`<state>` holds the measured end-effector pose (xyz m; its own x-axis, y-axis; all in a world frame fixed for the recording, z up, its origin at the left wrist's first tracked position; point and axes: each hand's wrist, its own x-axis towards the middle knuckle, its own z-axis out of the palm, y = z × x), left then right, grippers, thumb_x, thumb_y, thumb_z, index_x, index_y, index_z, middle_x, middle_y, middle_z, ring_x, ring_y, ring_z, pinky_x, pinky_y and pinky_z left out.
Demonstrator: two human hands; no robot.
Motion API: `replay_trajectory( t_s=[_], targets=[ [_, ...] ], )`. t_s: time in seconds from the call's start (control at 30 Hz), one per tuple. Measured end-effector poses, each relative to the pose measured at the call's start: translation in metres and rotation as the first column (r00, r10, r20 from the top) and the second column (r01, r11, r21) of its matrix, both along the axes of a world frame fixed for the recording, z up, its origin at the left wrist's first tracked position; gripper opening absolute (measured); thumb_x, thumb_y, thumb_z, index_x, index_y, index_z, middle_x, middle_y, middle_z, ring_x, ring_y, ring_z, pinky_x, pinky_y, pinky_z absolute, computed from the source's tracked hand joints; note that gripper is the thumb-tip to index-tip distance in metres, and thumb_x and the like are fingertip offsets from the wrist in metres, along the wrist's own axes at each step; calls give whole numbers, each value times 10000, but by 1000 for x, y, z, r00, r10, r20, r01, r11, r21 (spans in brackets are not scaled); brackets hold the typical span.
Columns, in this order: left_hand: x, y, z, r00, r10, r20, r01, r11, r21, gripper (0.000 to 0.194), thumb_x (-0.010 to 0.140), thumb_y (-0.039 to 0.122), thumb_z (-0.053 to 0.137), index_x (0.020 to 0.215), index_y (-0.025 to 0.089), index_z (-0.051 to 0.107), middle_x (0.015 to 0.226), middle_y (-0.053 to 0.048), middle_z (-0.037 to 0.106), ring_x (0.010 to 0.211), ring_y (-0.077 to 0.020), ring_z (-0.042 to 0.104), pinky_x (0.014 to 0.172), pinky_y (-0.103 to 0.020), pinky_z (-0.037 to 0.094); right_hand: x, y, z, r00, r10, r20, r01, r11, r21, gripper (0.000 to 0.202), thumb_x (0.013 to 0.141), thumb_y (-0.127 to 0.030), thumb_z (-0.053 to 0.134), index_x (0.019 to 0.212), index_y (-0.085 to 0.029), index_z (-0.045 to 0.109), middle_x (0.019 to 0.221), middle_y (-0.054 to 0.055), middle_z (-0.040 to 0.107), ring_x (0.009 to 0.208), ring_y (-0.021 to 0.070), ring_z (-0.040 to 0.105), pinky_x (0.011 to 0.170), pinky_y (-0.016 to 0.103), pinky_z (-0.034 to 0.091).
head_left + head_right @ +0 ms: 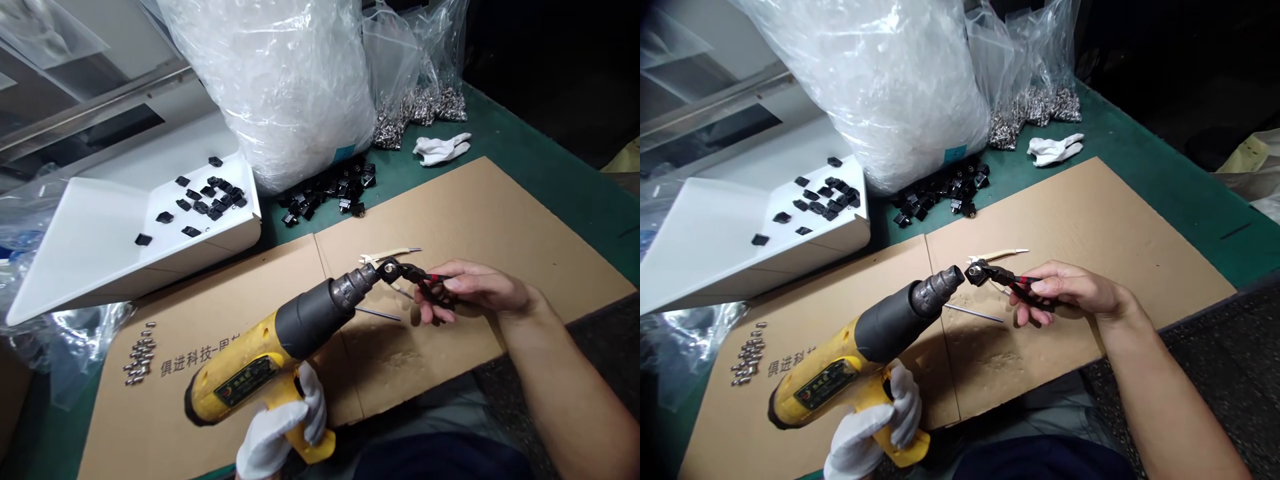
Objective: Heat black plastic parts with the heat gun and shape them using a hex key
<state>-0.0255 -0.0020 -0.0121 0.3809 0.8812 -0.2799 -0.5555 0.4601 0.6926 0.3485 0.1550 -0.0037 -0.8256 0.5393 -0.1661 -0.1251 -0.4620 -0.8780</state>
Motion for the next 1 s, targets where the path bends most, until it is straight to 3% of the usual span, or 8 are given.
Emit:
replay_trajectory(
  t_s=[0.47,1.0],
  targets=[
    [-1,2,3,999,-31,-45,30,999,-32,185,866,291,692,986,187,598,709,20,530,503,-84,487,483,-210,422,7,-3,0,999,28,-19,-29,998,-60,483,954,-442,533,1192,-47,680,1006,218,751,649,179,583,643,326,437],
    [-1,1,4,999,-34,-31,32,997,-64,168,858,261,690,980,179,610,717,20,544,511,-82,514,498,-212,434,6,-4,-4,999,10,-30,-11,999,-31,499,953,-433,506,1193,-24,664,993,233,748,632,175,580,626,315,426]
  ],
)
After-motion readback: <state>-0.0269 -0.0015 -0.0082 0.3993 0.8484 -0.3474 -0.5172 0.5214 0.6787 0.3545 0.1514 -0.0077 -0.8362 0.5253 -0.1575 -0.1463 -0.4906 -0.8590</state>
